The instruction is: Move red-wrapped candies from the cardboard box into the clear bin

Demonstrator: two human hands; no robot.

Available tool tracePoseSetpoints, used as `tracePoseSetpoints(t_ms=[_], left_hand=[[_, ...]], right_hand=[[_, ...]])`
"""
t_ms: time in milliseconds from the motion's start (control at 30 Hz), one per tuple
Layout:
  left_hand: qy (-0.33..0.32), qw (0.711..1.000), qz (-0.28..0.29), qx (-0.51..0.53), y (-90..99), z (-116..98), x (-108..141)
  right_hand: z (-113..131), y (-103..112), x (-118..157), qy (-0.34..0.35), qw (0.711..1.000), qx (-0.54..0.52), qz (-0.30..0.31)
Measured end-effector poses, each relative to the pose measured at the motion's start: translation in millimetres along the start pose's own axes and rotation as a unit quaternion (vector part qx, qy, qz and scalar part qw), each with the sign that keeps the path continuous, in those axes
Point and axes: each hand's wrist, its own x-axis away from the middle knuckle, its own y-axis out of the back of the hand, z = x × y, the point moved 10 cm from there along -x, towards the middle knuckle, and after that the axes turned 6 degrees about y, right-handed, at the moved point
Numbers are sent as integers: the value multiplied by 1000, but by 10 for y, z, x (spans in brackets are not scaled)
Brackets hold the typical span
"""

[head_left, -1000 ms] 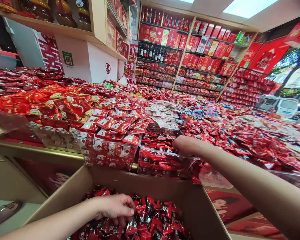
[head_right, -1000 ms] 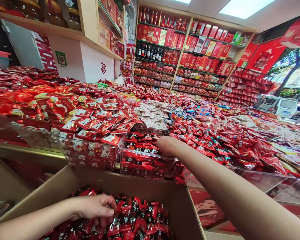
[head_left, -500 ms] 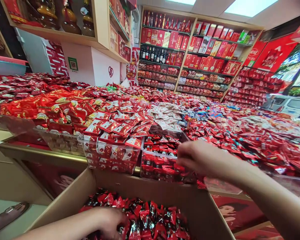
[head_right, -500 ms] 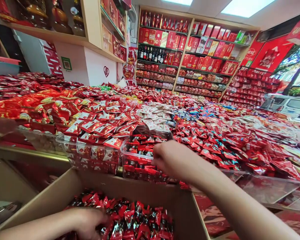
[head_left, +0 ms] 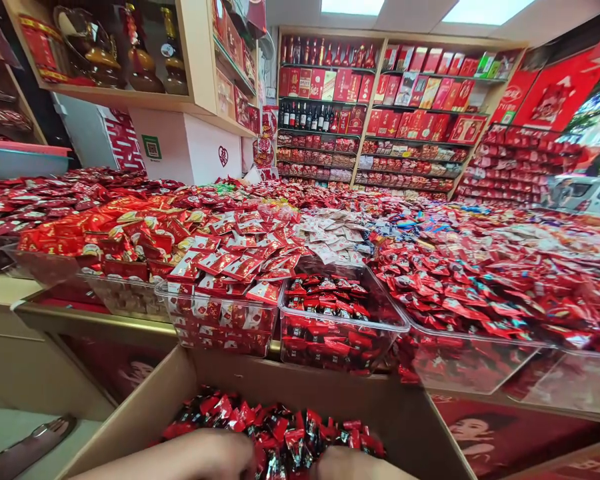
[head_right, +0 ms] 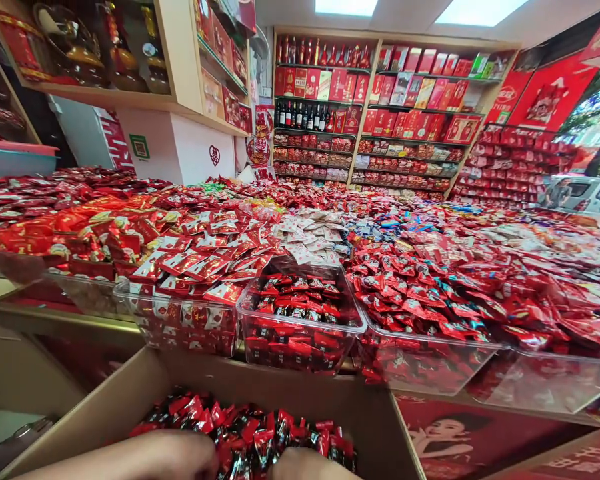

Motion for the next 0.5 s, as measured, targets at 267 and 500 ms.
tracePoseSetpoints(t_ms=[267, 500], left_hand=[[-112, 945, -116, 286, 545, -320, 98], [-223, 814, -10, 536, 593, -604, 266]], right_hand=[[-160, 643, 248, 12, 874, -409, -264], [-147, 787, 294, 52, 751, -586, -299]])
